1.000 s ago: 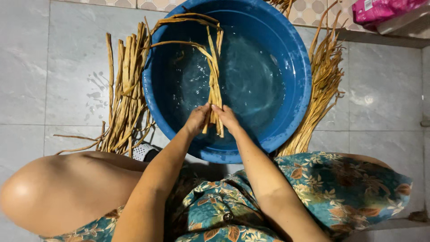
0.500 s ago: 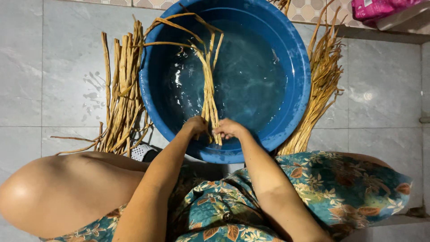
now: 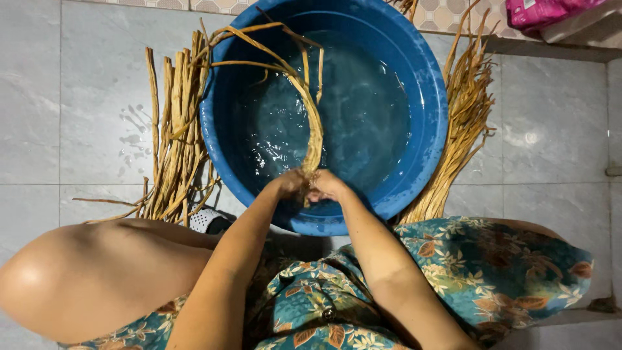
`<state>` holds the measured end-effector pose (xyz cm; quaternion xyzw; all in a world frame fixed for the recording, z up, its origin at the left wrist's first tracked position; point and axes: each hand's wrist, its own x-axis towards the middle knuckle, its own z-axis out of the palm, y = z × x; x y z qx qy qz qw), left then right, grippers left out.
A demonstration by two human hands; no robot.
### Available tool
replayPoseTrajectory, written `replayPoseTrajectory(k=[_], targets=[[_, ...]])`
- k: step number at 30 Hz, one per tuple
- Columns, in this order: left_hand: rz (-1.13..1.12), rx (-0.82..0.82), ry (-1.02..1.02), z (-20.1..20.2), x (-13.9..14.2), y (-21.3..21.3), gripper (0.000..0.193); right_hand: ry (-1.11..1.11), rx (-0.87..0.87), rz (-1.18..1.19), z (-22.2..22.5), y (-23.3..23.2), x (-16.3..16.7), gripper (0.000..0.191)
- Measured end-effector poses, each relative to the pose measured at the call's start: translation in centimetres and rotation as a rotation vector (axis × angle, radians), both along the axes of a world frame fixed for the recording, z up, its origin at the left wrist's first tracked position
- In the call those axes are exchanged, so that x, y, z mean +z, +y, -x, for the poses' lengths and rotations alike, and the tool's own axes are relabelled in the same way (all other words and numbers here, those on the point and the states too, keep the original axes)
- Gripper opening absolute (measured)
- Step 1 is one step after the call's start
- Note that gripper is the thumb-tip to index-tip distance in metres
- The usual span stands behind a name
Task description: The person sits on the floor and repeatedly submerges bundles of dried sticks into a blue basin of water, then removes them and places them on the floor. The process is repeated multiple times with different bundles.
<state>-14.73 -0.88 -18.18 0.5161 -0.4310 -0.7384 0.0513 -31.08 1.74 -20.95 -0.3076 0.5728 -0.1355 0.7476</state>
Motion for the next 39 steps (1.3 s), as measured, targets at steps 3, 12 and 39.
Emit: replayPoseTrajectory(k=[3, 12, 39], targets=[[-0.147, 0.114, 0.232, 0.0, 0.7, 0.3, 0.032, -0.288, 0.035, -0.159, 0.1, 0.1, 0.3, 0.021], [0.133, 0.056, -0.317, -0.5, 0.5, -0.9, 0.018, 0.132, -0.242, 0.029, 1.8, -2.5, 0.9, 0.033], [0.36, -0.291, -0.311, -11.8, 16.5, -1.6, 0.038, -0.787, -1.244, 0.246, 11.5, -6.9, 1.0, 0.045]])
